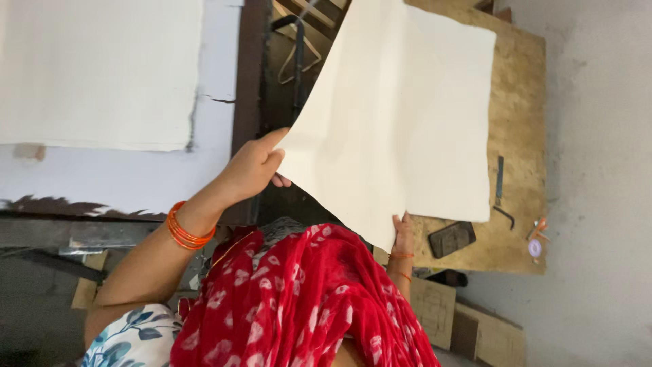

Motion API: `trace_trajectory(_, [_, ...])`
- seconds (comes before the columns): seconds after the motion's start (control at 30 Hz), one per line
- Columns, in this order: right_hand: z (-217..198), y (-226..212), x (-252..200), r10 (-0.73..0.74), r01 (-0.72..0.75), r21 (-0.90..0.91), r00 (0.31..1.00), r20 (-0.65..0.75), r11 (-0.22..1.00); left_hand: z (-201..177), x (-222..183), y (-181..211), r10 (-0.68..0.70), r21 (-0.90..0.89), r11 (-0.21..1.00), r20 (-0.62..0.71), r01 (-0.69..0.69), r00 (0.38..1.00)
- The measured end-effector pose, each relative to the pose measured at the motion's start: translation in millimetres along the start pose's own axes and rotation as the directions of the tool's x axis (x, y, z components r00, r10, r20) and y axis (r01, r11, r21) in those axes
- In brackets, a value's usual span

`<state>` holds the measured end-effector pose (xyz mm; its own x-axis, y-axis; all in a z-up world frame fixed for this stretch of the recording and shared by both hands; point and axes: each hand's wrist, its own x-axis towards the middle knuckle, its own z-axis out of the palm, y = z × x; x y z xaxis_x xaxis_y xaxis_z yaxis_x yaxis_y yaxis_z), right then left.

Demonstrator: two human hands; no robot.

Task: The person repeatedly picks up individual white paper sheets from a machine and places them onto a growing stack on a wooden table. The person handles the sheets one at a time, aligning them before adding them to the pile.

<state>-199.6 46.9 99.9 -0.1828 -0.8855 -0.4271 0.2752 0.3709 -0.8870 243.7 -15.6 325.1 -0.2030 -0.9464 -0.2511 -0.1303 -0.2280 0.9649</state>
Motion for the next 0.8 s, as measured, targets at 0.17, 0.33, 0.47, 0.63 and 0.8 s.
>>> trace_trajectory(0.17, [126, -73, 32, -0.348, 0.351, 0.006, 0.926, 0.148, 0.937, -119, -55, 3, 0.164, -0.03, 0.984, -0.207, -0.174, 0.965])
trace_trajectory(0.33, [256, -115, 66, -0.399, 0.399, 0.09, 0.821, 0.408, 0.913, -256, -57, -80, 0.192, -0.086, 0.95, -0.6, -0.301, 0.777])
trace_trajectory(0.47, [370, -99, 102, -0.348, 0.395, 0.012, 0.793, 0.5, 0.918, -346, -19, -200, 0.16, 0.035, 0.969, -0.84, -0.243, 0.519])
trace_trajectory(0.63, [465, -34, 121, -0.106, 0.336, -0.486, 0.891, 0.441, 0.807, -395, -8, -353, 0.041, 0.101, 0.97, -0.964, 0.22, 0.262])
trace_trajectory(0.8, [473, 2, 94, 0.12, 0.261, -0.597, 0.845, 0.522, 0.758, -423, -46, -426, -0.146, -0.076, 0.924, -0.976, 0.375, 0.162])
